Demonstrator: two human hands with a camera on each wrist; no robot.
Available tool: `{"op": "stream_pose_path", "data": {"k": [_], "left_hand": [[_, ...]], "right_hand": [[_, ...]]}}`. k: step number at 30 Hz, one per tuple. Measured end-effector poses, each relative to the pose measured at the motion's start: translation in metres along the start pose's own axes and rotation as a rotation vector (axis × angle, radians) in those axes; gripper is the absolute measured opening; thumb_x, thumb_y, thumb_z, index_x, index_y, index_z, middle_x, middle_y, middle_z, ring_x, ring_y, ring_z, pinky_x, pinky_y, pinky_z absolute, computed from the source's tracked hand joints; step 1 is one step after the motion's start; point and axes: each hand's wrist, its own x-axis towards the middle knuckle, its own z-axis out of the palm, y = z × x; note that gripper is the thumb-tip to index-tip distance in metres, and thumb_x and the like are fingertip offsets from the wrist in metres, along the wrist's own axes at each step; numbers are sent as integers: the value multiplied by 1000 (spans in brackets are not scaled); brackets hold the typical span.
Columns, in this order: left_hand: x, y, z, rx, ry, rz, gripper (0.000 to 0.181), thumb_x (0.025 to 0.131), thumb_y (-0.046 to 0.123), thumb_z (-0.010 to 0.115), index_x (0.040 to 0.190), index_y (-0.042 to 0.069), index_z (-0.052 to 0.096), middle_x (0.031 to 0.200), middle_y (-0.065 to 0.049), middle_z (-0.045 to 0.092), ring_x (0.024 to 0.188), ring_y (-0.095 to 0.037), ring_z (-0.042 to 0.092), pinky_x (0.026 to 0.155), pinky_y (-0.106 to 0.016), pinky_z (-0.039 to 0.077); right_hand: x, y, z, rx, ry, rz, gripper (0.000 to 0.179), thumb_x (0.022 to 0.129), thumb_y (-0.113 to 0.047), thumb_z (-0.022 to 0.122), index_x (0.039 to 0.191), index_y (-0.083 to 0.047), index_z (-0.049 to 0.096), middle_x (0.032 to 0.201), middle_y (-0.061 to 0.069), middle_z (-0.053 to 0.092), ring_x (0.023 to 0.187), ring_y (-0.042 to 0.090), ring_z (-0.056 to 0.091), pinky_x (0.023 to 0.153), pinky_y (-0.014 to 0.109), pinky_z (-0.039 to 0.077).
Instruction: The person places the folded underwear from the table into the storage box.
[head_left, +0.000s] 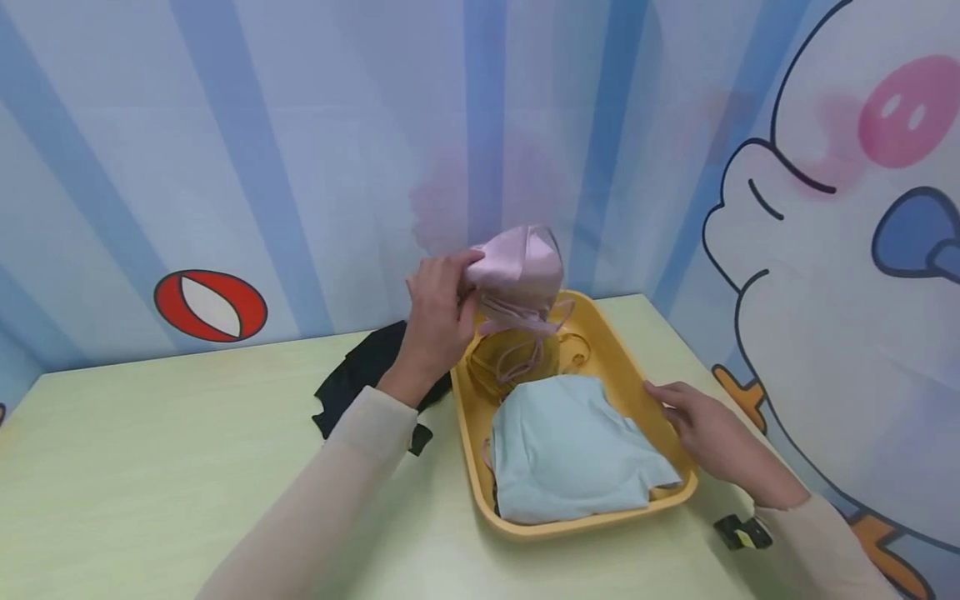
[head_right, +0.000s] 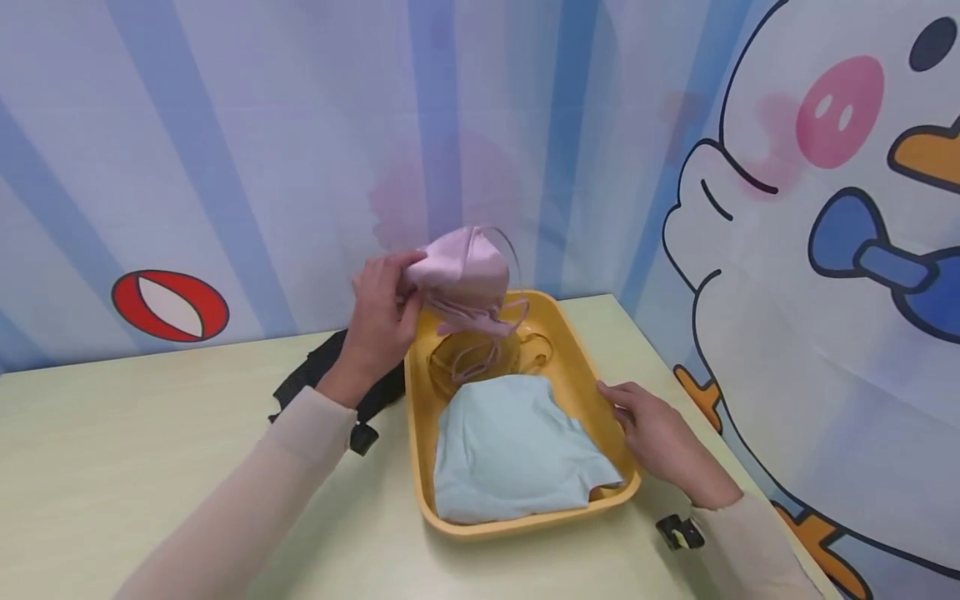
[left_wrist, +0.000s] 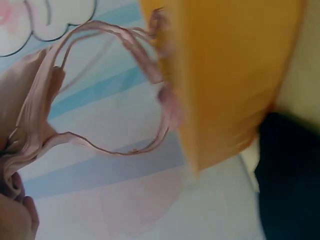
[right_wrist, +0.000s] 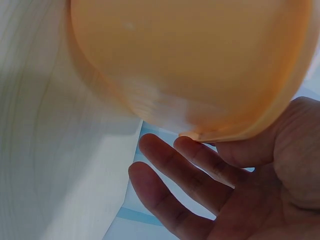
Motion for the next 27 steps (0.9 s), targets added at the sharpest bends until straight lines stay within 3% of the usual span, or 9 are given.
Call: {"op": "stream_pose_path", "data": {"k": [8,14,17,20,24,27], "left_hand": [[-20,-8,20,96,-290,-178,37,88,4,61,124,7,52,110,-13,58,100,-31,48,77,-47,29],[-29,-11,27,108,-487,-308,43,88,15,65,128,7,49,104,-12,59,99,-31,49,86,-46,34],[-33,-11,28,75,-548,-367,51,88,20,67,132,6,45,109,-11,59,102,-29,51,93,-47,38],[-35,-12,29,31,-566,-406,57,88,22,68,135,6,41,117,-10,57,104,-25,52,93,-43,42],[-37,-13,30,31,-591,-410,49,88,25,69,128,7,47,119,-11,54,104,-23,50,91,-38,44],[-38,-14,31,76,-676,-390,39,91,28,64,125,10,55,124,-11,51,112,-26,45,96,-40,39]], "right_hand": [[0,0,0,14,-12,20,40,93,5,52,133,3,50,119,18,57,95,28,60,64,33,47],[-1,1,0,13,-11,22,40,93,5,52,133,4,49,119,19,57,99,32,59,67,35,49],[-1,0,0,12,-10,18,41,93,5,52,133,4,49,119,20,56,100,33,59,68,37,49],[-1,0,0,7,-7,12,40,92,6,52,133,4,50,119,20,57,99,33,59,67,36,49],[-1,-1,-1,6,-2,6,40,92,7,52,132,5,51,118,20,57,99,33,59,67,36,49],[-1,-2,-1,15,-3,13,40,92,6,52,132,5,51,118,20,57,102,35,58,71,40,51]]}}
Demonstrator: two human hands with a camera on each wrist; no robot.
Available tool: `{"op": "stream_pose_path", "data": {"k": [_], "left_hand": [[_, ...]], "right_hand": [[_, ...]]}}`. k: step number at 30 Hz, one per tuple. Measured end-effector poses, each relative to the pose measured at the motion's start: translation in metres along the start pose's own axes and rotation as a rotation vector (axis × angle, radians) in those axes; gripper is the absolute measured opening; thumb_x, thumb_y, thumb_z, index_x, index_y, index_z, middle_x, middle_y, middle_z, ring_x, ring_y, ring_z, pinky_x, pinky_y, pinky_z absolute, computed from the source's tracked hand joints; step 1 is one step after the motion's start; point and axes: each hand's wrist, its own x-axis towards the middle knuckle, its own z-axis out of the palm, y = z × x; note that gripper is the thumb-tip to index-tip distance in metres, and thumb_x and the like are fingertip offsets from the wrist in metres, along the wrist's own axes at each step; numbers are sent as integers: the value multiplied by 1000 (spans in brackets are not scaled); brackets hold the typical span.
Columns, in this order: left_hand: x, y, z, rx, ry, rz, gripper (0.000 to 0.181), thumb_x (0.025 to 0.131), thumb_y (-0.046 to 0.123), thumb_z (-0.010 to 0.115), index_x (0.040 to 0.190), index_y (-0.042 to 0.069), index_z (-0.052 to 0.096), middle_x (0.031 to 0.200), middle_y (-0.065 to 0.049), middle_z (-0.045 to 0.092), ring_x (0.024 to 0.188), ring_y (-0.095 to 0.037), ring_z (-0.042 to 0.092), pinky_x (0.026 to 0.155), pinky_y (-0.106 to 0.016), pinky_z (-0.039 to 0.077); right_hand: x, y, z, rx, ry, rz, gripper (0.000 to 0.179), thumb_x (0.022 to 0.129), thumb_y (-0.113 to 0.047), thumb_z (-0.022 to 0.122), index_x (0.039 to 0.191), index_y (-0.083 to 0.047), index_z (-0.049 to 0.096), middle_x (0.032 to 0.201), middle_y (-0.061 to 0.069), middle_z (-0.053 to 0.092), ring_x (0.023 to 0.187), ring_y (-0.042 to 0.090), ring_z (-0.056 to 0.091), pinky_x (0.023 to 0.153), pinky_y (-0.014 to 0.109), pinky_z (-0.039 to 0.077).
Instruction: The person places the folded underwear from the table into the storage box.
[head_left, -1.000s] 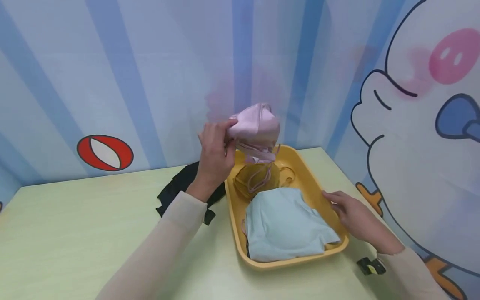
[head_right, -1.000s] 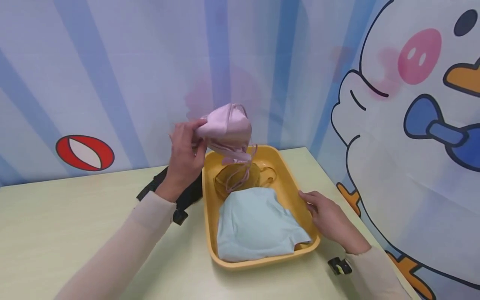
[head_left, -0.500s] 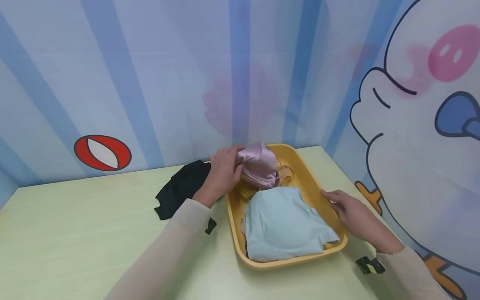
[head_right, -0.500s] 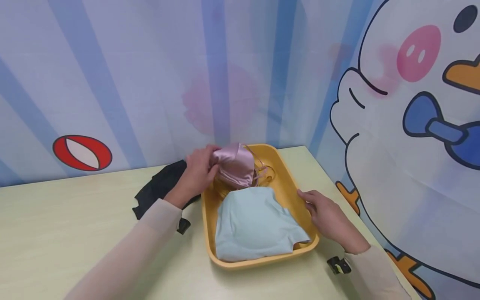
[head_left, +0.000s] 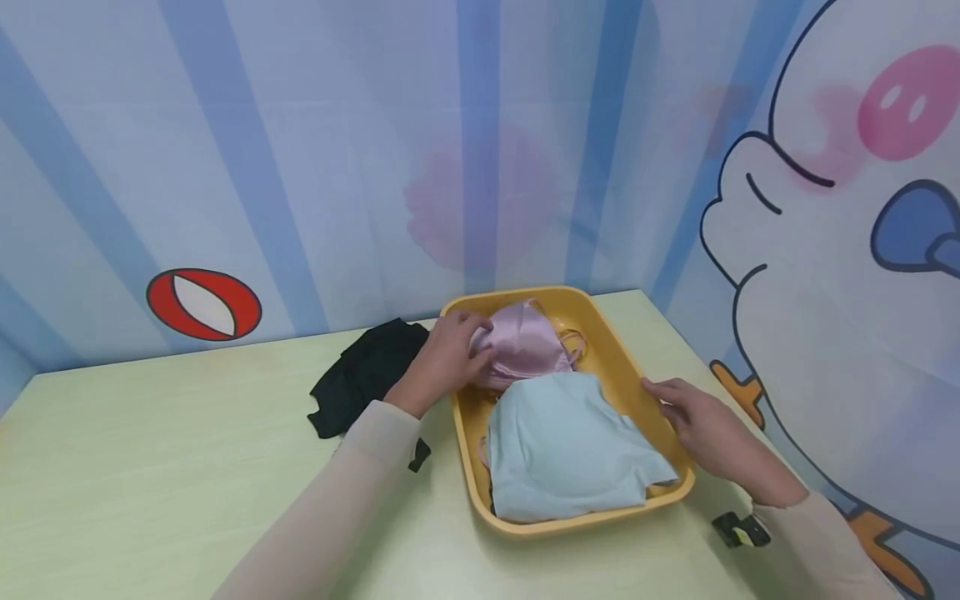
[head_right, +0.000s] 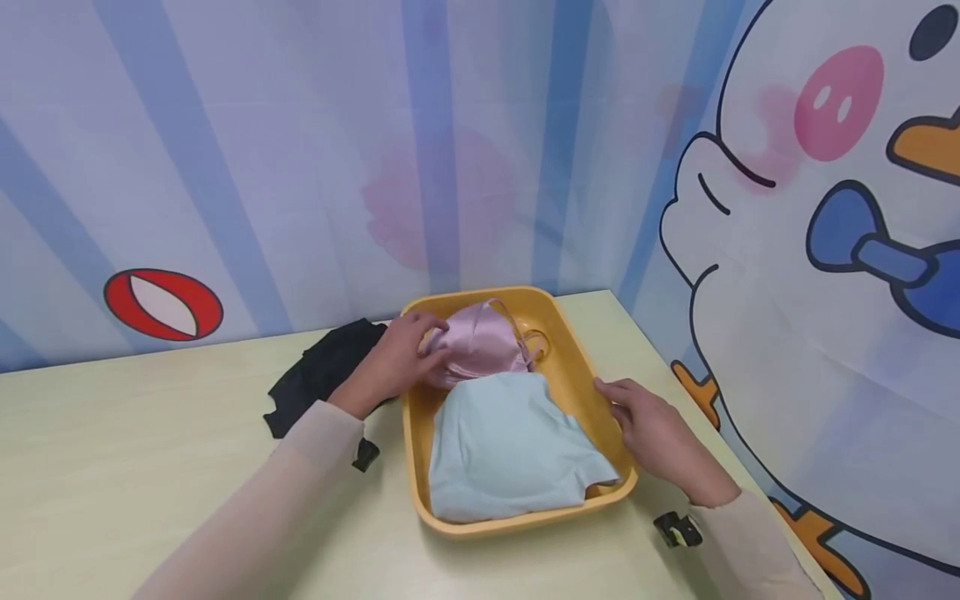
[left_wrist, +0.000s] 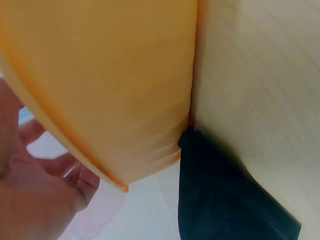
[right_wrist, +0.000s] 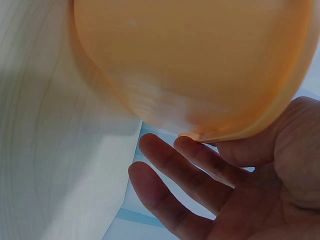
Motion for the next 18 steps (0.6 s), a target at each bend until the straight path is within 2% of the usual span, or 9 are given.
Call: {"op": "stream_pose_path", "data": {"k": [3,6,12,15,18], "left_hand": [[0,-1,0,58,-77,26,38,94,31,59,129,15,57,131,-12,48,121,-29,38,102,-43,31],[-2,-2,-2,74,-101,57,41,95,31,56,134,16,54,133,-12,47,122,-30,35,101,-45,30],[-7,-7,-13,30,-70,41,43,96,28,55,137,16,51,135,-8,45,120,-27,34,100,-43,33],[-12,-13,-20,24,-40,35,43,96,26,55,138,17,49,135,-10,45,118,-28,36,98,-45,33],[-18,-22,-27,25,-7,26,45,95,26,56,139,18,48,135,-11,46,118,-29,37,99,-47,31]], "right_hand": [[0,-1,0,7,-4,11,40,93,6,51,132,4,50,119,21,57,105,37,57,75,44,51],[0,-2,0,9,-8,13,40,93,6,51,133,4,50,119,21,57,103,37,58,73,42,51],[-1,-1,0,-1,-6,6,41,92,6,52,133,3,49,117,20,58,93,29,60,63,33,47],[-1,-2,0,-3,-4,-3,41,92,6,52,133,4,49,117,20,58,94,30,60,64,33,47],[-1,-1,-1,2,-10,-1,41,93,5,51,134,4,48,118,20,58,88,26,60,62,31,46]]}}
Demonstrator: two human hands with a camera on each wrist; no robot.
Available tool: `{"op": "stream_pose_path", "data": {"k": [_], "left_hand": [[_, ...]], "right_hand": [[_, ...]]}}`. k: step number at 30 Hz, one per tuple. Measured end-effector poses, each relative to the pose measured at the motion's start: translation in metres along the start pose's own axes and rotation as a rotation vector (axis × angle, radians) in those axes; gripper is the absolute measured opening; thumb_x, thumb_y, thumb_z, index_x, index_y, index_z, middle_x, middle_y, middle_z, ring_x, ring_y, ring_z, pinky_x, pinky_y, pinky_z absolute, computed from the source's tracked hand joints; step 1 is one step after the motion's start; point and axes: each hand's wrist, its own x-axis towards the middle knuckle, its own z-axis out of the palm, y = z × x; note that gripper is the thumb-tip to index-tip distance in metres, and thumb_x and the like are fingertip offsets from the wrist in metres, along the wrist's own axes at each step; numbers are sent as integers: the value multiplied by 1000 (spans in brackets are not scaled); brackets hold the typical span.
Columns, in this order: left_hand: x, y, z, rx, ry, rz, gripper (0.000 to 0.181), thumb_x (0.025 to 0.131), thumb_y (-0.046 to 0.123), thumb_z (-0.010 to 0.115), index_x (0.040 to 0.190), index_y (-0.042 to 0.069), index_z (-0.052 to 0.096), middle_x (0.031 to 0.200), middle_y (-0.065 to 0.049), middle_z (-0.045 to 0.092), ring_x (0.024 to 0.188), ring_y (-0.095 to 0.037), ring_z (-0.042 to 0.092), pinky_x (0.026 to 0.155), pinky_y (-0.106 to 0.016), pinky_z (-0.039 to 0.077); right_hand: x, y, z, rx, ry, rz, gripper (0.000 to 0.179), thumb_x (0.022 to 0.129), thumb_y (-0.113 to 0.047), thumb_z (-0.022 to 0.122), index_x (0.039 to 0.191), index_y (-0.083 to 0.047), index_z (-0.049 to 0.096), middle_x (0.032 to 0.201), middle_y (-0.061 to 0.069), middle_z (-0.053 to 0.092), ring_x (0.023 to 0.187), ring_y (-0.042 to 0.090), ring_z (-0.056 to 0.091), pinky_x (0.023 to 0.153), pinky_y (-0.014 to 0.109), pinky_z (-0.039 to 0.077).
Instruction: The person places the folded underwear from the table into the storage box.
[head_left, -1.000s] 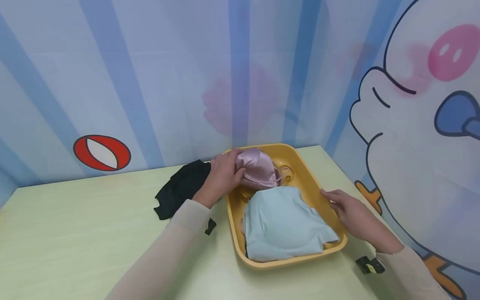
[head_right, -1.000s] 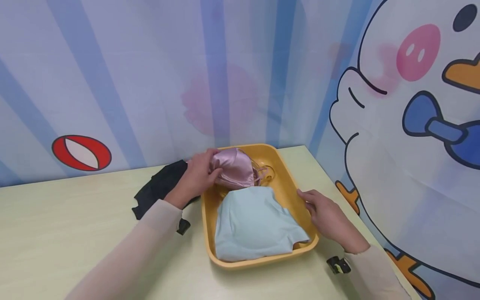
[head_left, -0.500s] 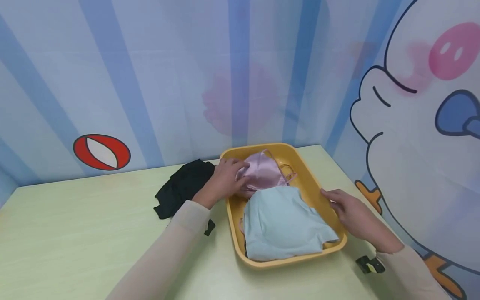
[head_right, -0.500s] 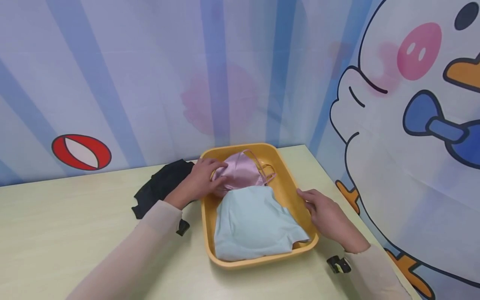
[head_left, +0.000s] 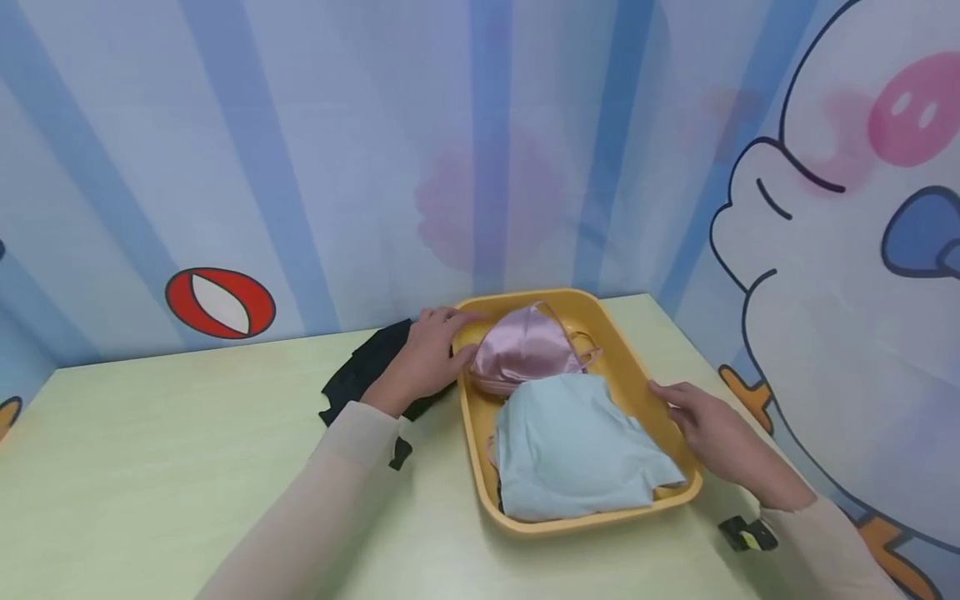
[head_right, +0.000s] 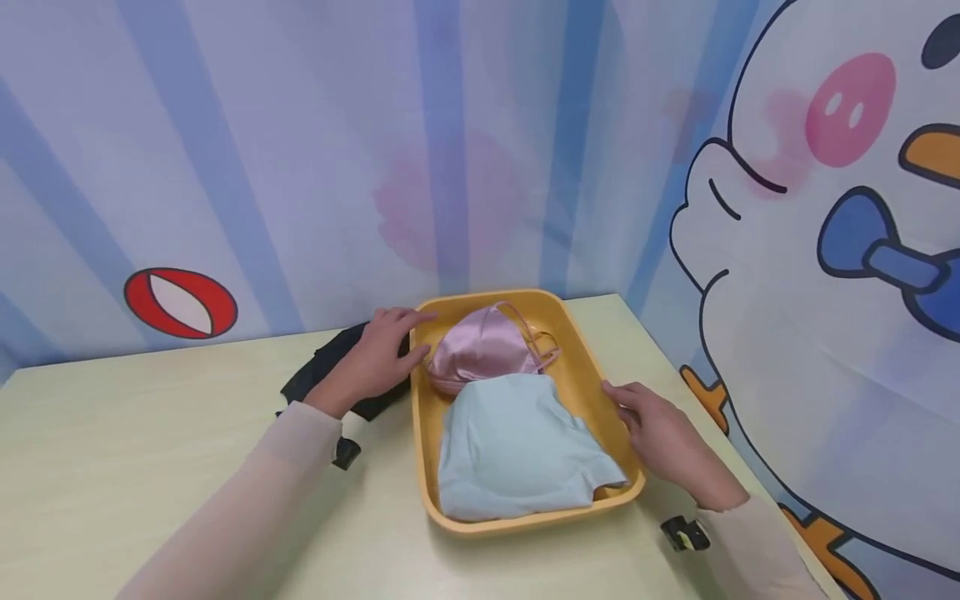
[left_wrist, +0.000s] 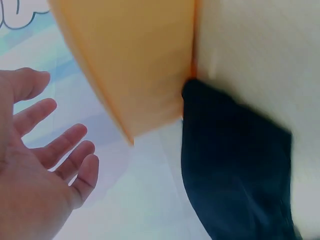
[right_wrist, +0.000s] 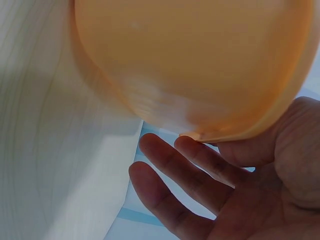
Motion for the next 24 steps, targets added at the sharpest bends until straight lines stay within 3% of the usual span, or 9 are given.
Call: {"op": "stream_pose_path", "data": {"k": [7,18,24], "left_hand": [[-27,-28,-15,-22,47,-73,48,95,26,57,141,16,45,138,-14,44,122,-34,35,99,-53,28],[-60,-70,-28,-34,46,-239,54,94,26,59,142,10,41,136,-21,43,120,-37,34,98,-57,25],[-73,-89,-30,-16,4,-359,60,93,30,59,144,9,35,133,-24,46,117,-39,36,96,-58,27]], "right_hand": [[0,-1,1,9,-13,0,42,94,4,49,136,3,46,117,21,57,70,13,52,55,26,42],[-1,0,1,-6,-5,9,41,93,5,50,134,5,47,118,22,57,84,23,60,59,29,45],[1,-3,2,0,-16,8,41,94,5,49,135,4,47,120,23,56,80,20,58,57,28,43]]}}
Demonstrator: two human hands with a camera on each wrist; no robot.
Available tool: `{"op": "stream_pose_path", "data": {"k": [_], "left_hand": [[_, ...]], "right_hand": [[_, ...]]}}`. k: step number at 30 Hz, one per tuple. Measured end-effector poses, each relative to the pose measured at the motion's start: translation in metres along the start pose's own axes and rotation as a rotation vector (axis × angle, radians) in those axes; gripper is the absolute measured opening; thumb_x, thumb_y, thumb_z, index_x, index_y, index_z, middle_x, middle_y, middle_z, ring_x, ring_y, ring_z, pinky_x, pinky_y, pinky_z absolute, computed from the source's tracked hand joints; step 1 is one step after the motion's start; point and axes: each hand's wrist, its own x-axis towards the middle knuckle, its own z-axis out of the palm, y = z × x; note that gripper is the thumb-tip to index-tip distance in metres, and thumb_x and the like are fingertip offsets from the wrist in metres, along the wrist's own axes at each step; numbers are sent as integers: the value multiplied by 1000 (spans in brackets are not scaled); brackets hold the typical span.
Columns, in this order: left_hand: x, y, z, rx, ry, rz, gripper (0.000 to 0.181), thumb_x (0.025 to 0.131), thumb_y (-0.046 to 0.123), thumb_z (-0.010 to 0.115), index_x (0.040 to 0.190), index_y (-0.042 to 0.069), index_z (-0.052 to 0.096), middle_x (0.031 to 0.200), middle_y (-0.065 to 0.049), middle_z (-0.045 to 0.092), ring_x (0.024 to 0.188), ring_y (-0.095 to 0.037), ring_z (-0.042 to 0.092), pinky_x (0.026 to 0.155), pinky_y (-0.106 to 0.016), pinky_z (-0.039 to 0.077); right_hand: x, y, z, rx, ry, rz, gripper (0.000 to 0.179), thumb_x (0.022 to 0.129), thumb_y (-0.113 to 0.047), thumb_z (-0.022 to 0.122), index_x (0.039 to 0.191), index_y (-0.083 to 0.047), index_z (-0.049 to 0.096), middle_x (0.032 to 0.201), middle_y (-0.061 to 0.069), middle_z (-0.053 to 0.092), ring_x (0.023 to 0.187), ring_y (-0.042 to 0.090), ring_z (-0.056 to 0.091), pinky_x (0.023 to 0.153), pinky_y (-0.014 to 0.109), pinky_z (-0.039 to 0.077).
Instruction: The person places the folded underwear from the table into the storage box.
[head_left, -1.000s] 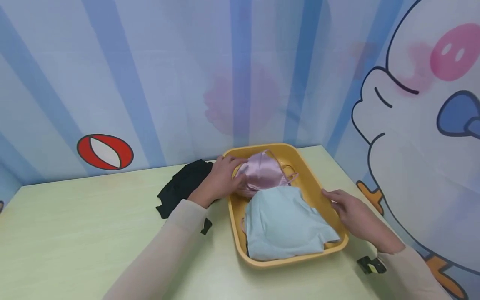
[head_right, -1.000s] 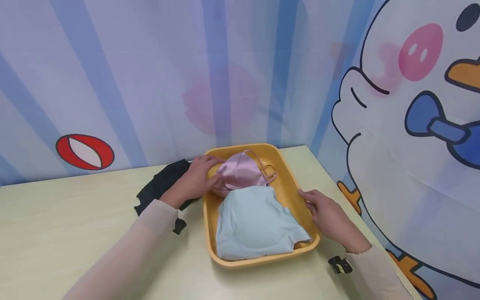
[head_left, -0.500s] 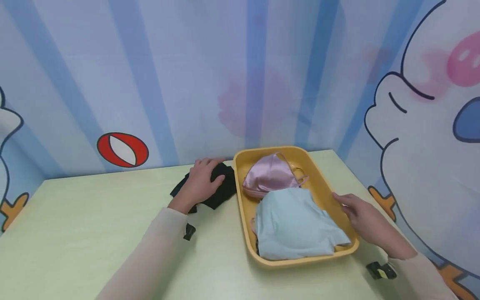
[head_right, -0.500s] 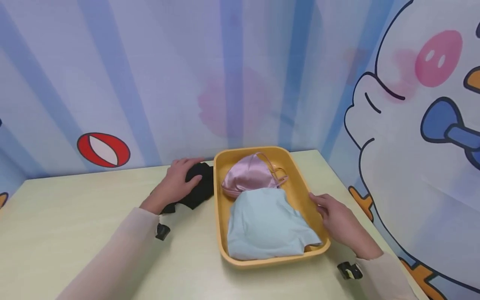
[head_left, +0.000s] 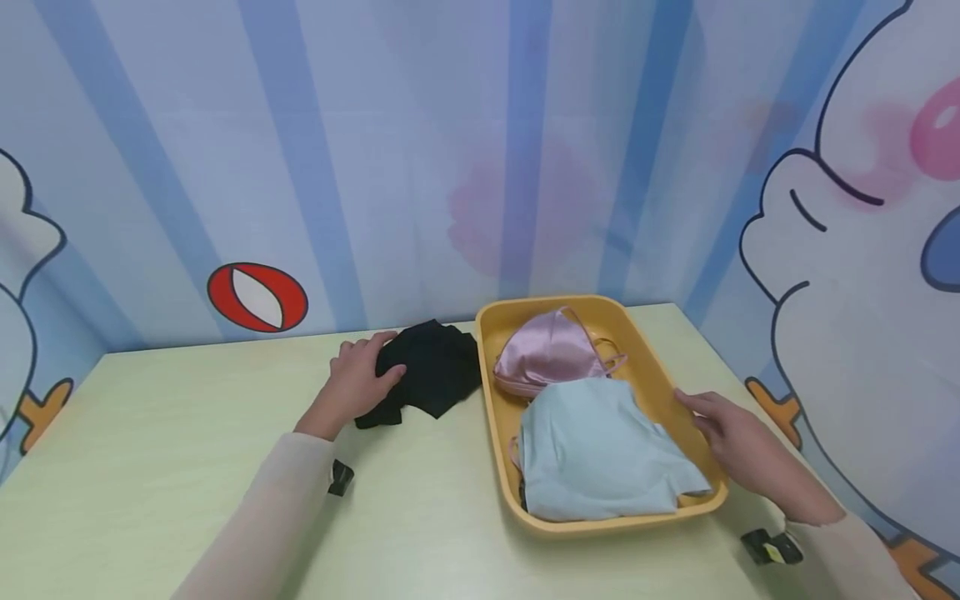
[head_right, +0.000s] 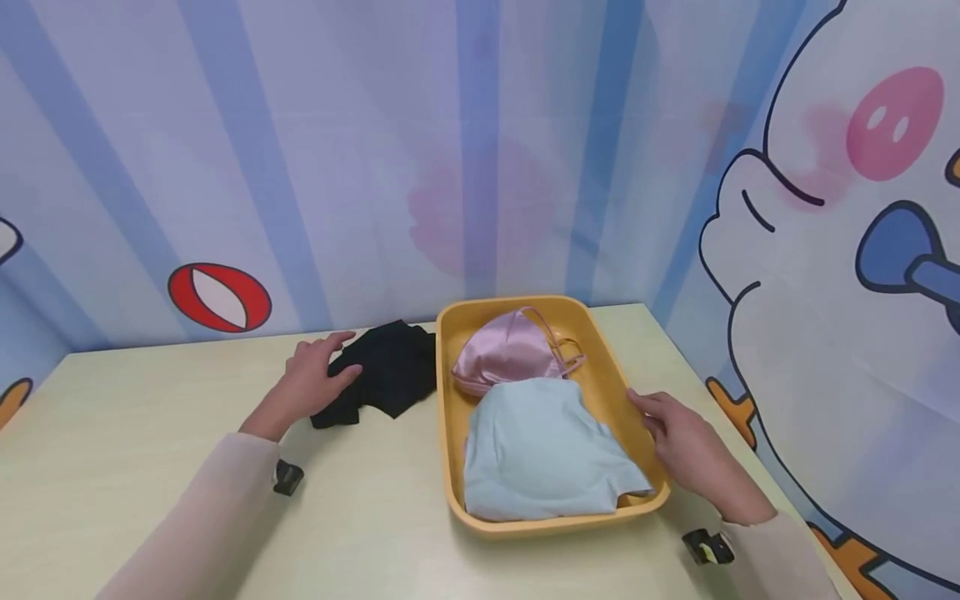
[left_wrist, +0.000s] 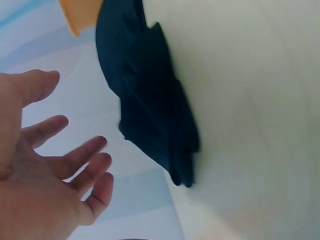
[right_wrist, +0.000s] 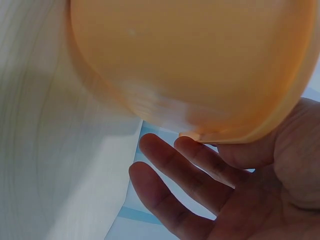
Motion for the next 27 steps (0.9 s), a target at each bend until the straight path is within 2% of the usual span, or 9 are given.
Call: {"op": "stream_pose_path", "data": {"k": [5,11,15,21,27], "left_hand": [[1,-10,4,-1,-63,-65,67,92,36,59,146,8,31,131,-27,47,115,-42,35,94,-58,27],[5,-12,11,1,-122,-48,72,91,41,59,147,8,28,132,-28,46,117,-44,35,93,-60,26],[8,-8,14,29,-175,-46,72,92,41,59,148,10,27,131,-28,46,115,-45,35,91,-60,28],[14,3,15,143,-229,-47,66,91,41,60,145,13,36,128,-31,45,113,-48,36,87,-63,31],[20,18,16,183,-253,-98,72,90,47,59,145,9,33,132,-29,45,116,-49,35,92,-64,26]], "right_hand": [[0,2,-1,1,-1,7,41,94,5,48,135,4,47,120,23,56,82,22,59,57,28,44],[0,3,-1,-4,3,11,41,94,4,49,135,3,47,119,22,57,91,29,61,61,32,46],[0,2,0,2,0,16,41,94,4,49,135,3,47,120,22,57,90,28,61,62,32,46],[0,0,0,-3,4,9,41,94,4,50,135,3,47,117,21,58,83,24,60,59,29,45],[0,2,0,-10,0,14,41,94,4,49,135,3,47,116,22,57,79,21,59,57,28,44]]}}
